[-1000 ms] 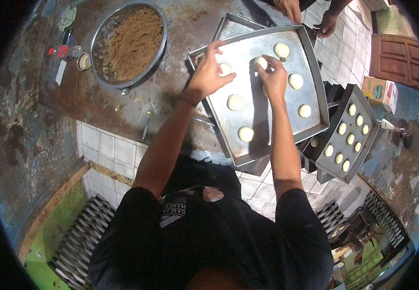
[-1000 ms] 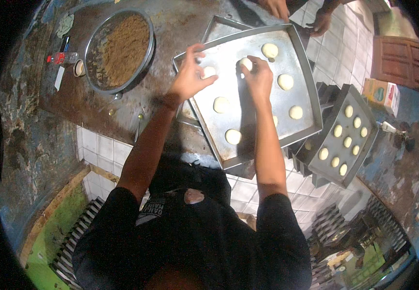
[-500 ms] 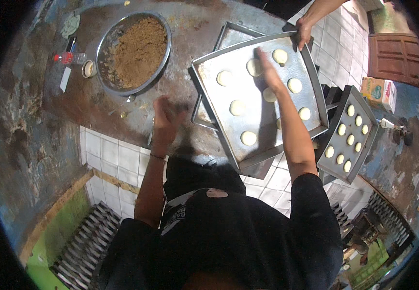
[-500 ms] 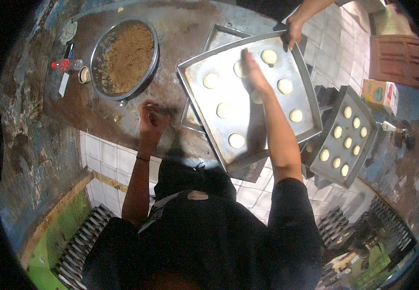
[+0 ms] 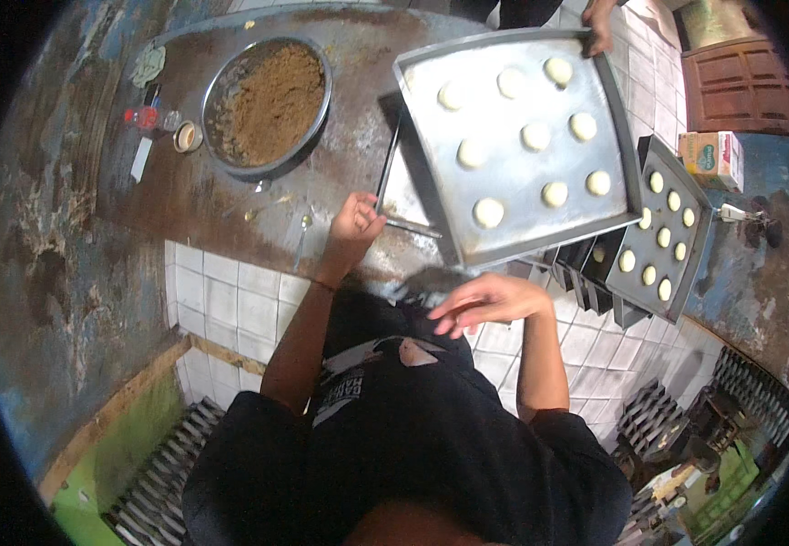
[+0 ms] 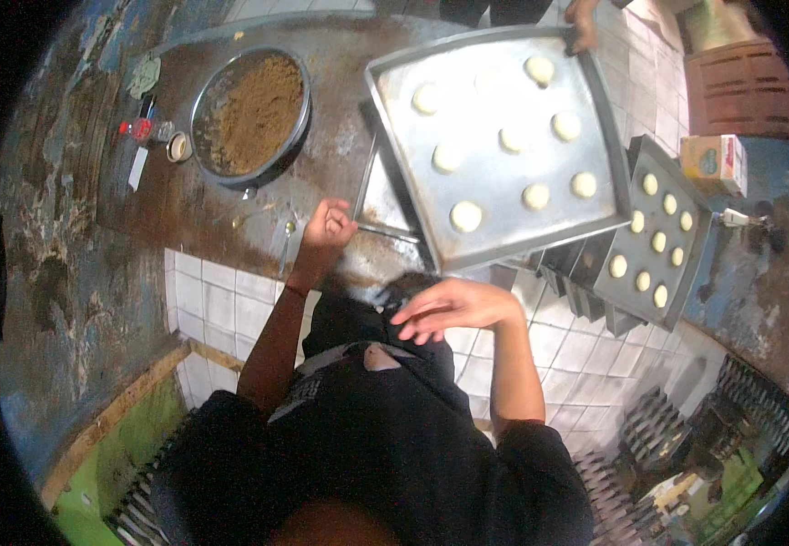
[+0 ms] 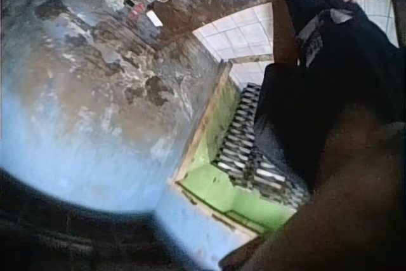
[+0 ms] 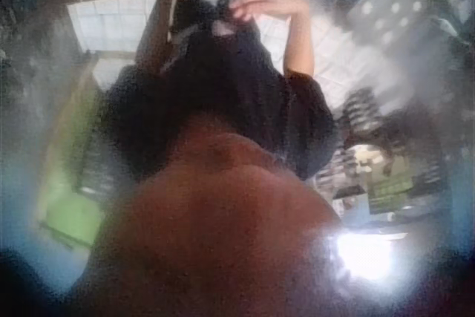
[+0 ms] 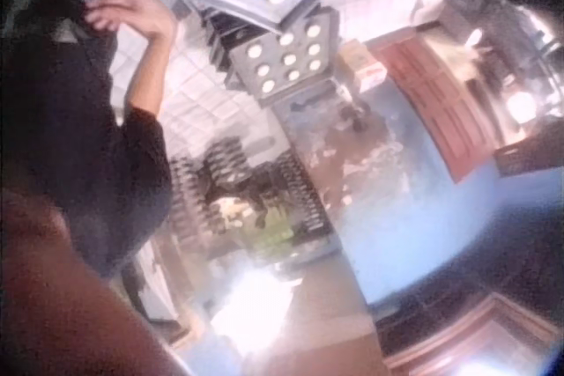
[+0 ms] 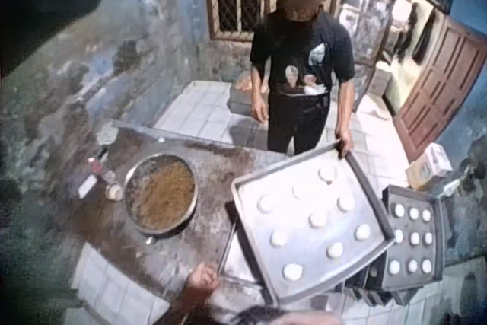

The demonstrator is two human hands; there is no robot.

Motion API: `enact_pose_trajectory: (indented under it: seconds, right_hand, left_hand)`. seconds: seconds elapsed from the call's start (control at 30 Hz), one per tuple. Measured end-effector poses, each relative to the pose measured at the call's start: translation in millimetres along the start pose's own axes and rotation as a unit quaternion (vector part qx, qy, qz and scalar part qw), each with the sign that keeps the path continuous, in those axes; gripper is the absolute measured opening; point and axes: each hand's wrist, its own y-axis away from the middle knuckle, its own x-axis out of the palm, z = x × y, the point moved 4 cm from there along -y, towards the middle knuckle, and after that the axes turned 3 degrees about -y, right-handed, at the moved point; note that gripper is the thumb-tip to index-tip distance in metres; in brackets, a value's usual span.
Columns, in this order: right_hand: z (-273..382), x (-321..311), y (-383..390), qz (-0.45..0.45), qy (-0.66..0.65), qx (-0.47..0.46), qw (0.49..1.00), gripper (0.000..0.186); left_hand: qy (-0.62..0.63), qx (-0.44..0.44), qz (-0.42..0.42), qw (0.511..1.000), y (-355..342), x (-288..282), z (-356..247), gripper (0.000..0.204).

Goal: The person shapes portions of dough into round balls by hand, fills some with a dark paste from a bowl, and arranges them onto metal baking trays.

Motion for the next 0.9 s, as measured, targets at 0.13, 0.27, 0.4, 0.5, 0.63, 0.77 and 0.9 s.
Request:
enact_pose_trajectory:
  seconds: [0.13, 0.27, 0.4, 0.5, 0.63, 0.77, 0.9]
  right_hand:
    - [-42.1, -7.7, -56.2, -0.159, 0.324, -0.065, 0.930, 0.053]
    - [-69.3, -83.8, -84.0, -0.422, 0.358, 0.014, 0.833, 0.055]
    - [-43.5, -169.1, -79.8, -0.578, 0.466, -0.053, 0.668, 0.052]
    - [-45.0, -246.1, -76.1, -0.621, 0.546, -0.042, 0.561, 0.047]
    - [-38.1, -298.3, -99.5, -0.530, 0.641, 0.094, 0.547, 0.040]
    - [4.4, -278.2, -119.1, -0.378, 0.378, 0.102, 0.839, 0.035]
    - [51.4, -140.8, -194.2, -0.218, 0.171, -0.074, 0.958, 0.023]
  left_hand:
    - [0.004, -0.001, 0.009, 1.000, 8.1, 1.7, -0.5, 0.037]
    - [0.025, -0.019, 0.002, 1.000, 20.6, -6.5, -9.8, 0.038]
    - [-0.011, 0.005, -0.036, 0.999, 33.7, -31.4, 6.5, 0.038]
    - [-0.022, 0.020, -0.037, 0.999, 41.8, -55.4, 13.7, 0.038]
    - [-0.055, 0.021, -0.043, 0.997, 48.3, -86.5, 15.0, 0.034]
    - [-0.089, 0.118, -0.057, 0.987, 30.0, -91.3, 8.8, 0.028]
    - [0.200, -0.054, -0.075, 0.975, -3.0, -63.8, -19.7, 0.050]
